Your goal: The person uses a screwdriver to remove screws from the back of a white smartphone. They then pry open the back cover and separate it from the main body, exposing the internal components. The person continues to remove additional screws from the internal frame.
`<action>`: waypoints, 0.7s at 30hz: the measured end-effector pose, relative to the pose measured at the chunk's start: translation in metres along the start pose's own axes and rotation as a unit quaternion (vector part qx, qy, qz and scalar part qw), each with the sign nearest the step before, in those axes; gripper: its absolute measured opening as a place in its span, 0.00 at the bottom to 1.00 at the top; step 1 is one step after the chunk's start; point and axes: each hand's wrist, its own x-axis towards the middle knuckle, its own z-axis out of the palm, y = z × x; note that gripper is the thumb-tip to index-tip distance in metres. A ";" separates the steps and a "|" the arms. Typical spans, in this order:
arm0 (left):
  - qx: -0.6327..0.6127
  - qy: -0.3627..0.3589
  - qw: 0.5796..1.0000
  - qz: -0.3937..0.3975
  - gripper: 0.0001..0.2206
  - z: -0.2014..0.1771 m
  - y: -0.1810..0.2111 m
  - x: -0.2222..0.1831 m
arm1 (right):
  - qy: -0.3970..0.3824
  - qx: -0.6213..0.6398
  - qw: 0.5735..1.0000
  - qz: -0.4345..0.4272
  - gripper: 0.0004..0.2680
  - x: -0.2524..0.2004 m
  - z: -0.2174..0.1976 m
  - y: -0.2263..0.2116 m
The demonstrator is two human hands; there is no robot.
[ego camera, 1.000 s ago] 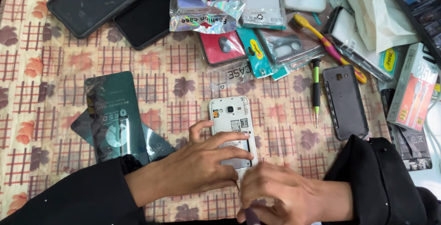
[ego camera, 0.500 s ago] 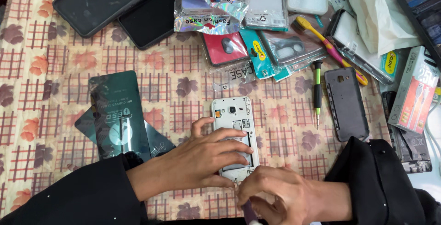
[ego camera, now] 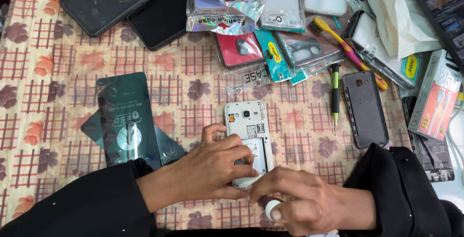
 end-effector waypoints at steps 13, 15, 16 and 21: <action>0.006 0.017 1.000 0.006 0.15 0.011 0.000 -0.002 | 0.031 0.052 0.997 -0.049 0.15 -0.001 0.011 -0.001; 0.005 0.011 1.000 0.004 0.16 0.011 0.000 -0.002 | 0.037 0.055 0.997 -0.041 0.14 -0.003 0.011 0.001; 0.003 0.004 1.000 0.002 0.16 0.010 0.000 -0.001 | 0.032 0.001 0.999 -0.041 0.14 -0.005 0.013 0.001; 0.002 0.001 1.000 0.007 0.16 0.010 -0.001 -0.001 | 0.023 -0.017 0.999 0.019 0.12 -0.009 0.017 -0.007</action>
